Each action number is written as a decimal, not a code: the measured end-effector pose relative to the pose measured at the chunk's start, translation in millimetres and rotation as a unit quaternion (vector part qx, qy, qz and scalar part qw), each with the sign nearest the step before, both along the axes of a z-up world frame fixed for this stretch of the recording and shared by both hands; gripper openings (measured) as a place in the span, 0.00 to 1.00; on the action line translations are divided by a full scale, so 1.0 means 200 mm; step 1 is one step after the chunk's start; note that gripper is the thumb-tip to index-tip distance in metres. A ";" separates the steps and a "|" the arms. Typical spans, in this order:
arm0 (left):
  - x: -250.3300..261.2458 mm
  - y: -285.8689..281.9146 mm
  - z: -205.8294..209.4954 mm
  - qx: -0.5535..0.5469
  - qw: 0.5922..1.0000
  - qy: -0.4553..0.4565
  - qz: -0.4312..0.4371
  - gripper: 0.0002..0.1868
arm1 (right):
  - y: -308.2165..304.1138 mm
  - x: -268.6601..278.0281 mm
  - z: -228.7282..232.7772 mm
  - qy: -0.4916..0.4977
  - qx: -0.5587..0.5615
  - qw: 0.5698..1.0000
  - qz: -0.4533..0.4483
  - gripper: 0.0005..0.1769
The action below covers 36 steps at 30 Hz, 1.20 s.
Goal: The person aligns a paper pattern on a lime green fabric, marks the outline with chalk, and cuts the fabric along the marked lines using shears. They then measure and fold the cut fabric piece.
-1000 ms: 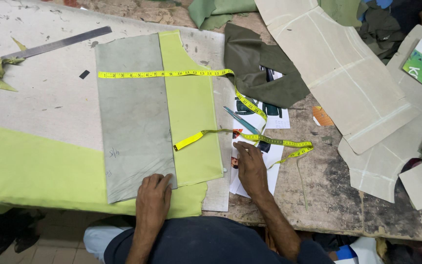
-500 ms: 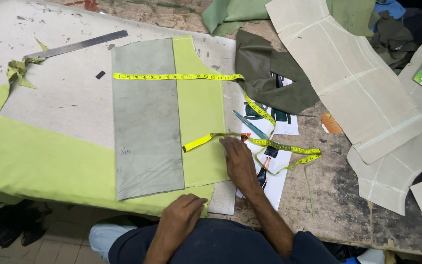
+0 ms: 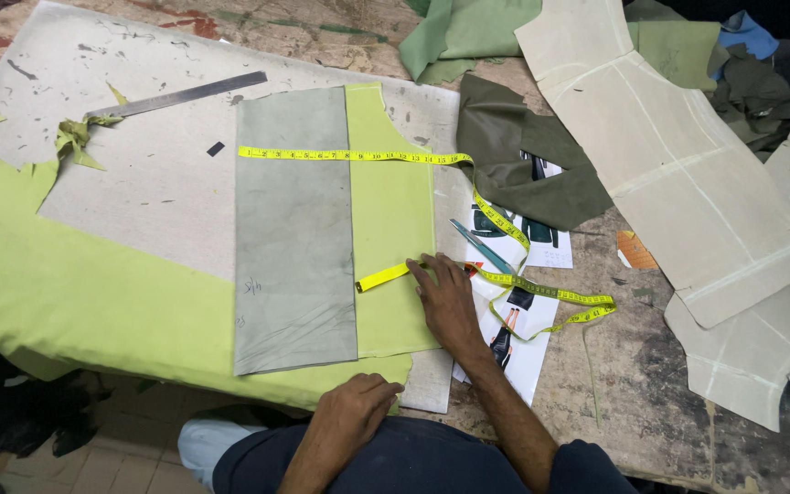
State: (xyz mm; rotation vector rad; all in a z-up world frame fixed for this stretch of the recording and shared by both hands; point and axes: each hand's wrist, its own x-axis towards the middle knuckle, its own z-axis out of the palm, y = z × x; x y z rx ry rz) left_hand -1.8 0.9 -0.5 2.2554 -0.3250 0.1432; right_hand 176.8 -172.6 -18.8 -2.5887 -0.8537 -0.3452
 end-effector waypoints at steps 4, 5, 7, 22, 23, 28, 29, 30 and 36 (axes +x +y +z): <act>0.00 0.00 0.02 0.005 1.000 0.014 -0.009 0.09 | -0.02 0.01 -0.06 -0.027 0.028 0.999 0.013 0.26; 0.00 0.00 0.03 0.009 1.000 0.023 -0.012 0.09 | -0.03 0.01 -0.07 -0.026 0.041 0.999 0.017 0.24; 0.02 0.01 0.06 -0.010 1.000 0.016 0.023 0.10 | -0.05 0.04 -0.09 -0.029 0.048 0.998 0.024 0.20; 0.04 0.64 -0.06 -0.076 0.890 0.054 0.447 0.26 | -0.07 -0.07 0.26 0.181 0.162 0.969 -0.053 0.22; 0.02 0.62 -0.08 -0.078 0.887 0.055 0.452 0.27 | -0.04 -0.11 0.25 0.198 0.162 0.965 -0.048 0.22; -0.06 0.50 -0.14 0.036 0.903 -0.001 0.429 0.27 | 0.02 -0.19 0.23 0.226 0.174 0.958 -0.001 0.18; -0.06 0.48 -0.14 0.054 0.906 -0.001 0.420 0.27 | 0.02 -0.17 0.24 0.222 0.170 0.960 0.009 0.18; -0.06 0.48 -0.12 0.073 0.908 0.000 0.412 0.27 | 0.02 -0.15 0.26 0.219 0.165 0.962 0.018 0.18; 0.01 0.51 -0.07 0.038 0.900 0.029 0.433 0.26 | 0.08 -0.10 0.36 0.249 0.117 0.961 0.027 0.18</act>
